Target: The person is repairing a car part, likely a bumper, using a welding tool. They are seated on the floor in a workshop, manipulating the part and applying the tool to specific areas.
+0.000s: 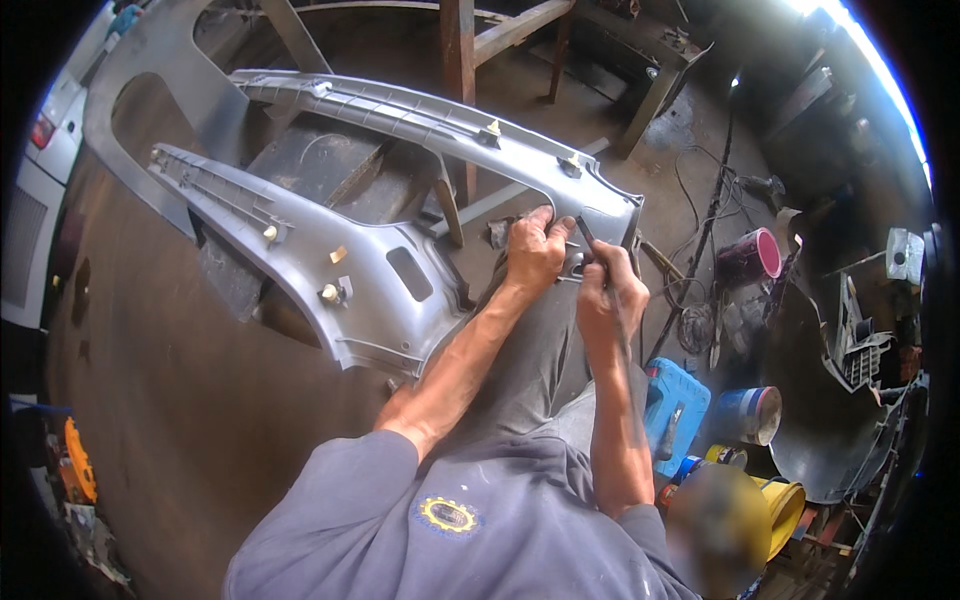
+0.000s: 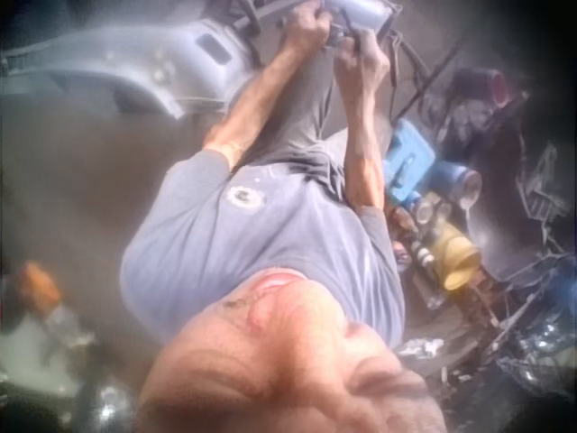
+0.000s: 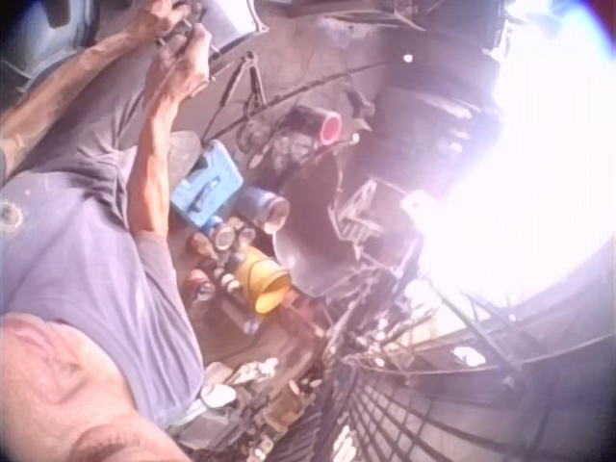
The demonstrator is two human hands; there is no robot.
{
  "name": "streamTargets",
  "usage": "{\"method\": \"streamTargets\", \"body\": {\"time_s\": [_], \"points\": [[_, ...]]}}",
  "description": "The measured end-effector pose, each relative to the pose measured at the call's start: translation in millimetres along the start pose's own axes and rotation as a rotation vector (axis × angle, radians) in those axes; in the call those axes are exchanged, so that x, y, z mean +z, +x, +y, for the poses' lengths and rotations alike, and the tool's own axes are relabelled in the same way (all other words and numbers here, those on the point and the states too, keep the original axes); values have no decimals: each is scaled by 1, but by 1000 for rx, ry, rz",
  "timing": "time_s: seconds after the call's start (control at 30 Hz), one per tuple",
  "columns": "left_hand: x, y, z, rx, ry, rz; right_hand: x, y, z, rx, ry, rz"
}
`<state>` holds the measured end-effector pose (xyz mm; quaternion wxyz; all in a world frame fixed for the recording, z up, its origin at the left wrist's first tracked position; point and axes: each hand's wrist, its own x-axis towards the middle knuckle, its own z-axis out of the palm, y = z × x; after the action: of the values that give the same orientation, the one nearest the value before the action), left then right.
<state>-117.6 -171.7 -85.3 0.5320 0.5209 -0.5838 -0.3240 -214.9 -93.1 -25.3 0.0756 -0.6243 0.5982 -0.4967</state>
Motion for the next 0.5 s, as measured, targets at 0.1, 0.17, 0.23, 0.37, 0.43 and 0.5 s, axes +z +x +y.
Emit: {"method": "streamTargets", "body": {"time_s": [0.1,0.17,0.23,0.37,0.43,0.5], "points": [[-2,-1,0,11,-105,45,-4,9,-4,93,-18,-72],[-3,-5,4,15,-186,83,-5,6,0,126,60,-78],[-4,-5,4,-2,-177,87,-7,-1,-3,61,22,-78],[1,-5,7,-37,-79,39,14,-20,18,-127,-76,75],[-3,-4,4,-15,-53,30,20,-20,16,-162,-87,130],[-5,-4,-1,22,-83,44,11,-11,7,-42,-40,2]]}}
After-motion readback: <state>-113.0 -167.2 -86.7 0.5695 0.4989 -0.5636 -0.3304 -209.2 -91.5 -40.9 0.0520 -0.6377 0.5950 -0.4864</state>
